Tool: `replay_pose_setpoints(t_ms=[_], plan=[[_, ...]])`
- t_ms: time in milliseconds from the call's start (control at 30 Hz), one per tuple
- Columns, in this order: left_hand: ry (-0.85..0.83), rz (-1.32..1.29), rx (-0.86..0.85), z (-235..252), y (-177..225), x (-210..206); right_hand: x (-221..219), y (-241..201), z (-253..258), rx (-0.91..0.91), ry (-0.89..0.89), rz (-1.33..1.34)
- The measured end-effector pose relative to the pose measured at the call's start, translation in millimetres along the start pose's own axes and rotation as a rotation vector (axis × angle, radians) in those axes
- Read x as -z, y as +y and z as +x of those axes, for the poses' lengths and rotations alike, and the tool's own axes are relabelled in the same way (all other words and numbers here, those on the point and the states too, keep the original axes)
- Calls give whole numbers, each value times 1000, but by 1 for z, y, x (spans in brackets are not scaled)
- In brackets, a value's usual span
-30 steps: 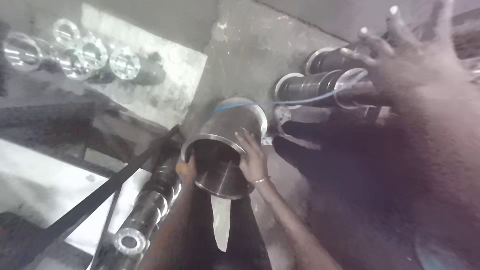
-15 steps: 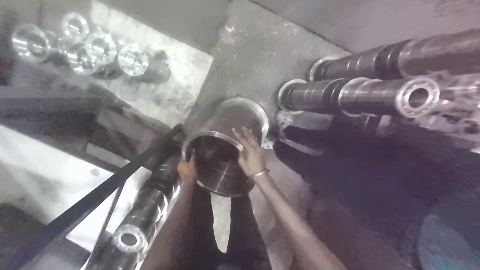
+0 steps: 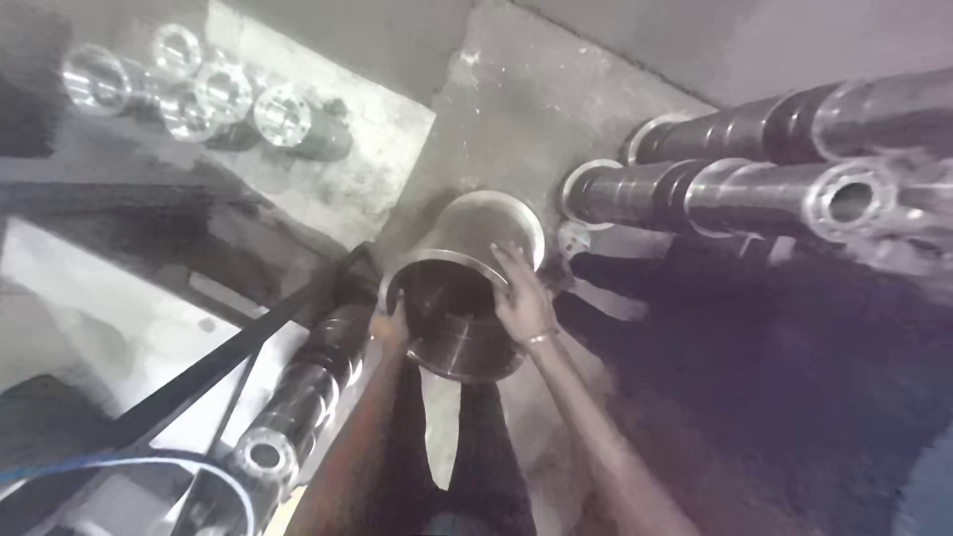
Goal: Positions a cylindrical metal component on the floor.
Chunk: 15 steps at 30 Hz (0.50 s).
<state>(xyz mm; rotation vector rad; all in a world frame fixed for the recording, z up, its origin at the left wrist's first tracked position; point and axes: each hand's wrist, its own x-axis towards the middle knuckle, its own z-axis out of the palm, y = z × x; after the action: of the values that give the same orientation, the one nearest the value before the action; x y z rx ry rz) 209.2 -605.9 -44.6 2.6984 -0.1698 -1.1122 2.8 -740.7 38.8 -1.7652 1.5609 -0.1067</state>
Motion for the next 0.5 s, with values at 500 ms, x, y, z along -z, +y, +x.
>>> replay_pose_setpoints(t_ms=[500], plan=[[55, -95, -33, 18, -6, 1, -67, 16, -76, -231, 350, 323]])
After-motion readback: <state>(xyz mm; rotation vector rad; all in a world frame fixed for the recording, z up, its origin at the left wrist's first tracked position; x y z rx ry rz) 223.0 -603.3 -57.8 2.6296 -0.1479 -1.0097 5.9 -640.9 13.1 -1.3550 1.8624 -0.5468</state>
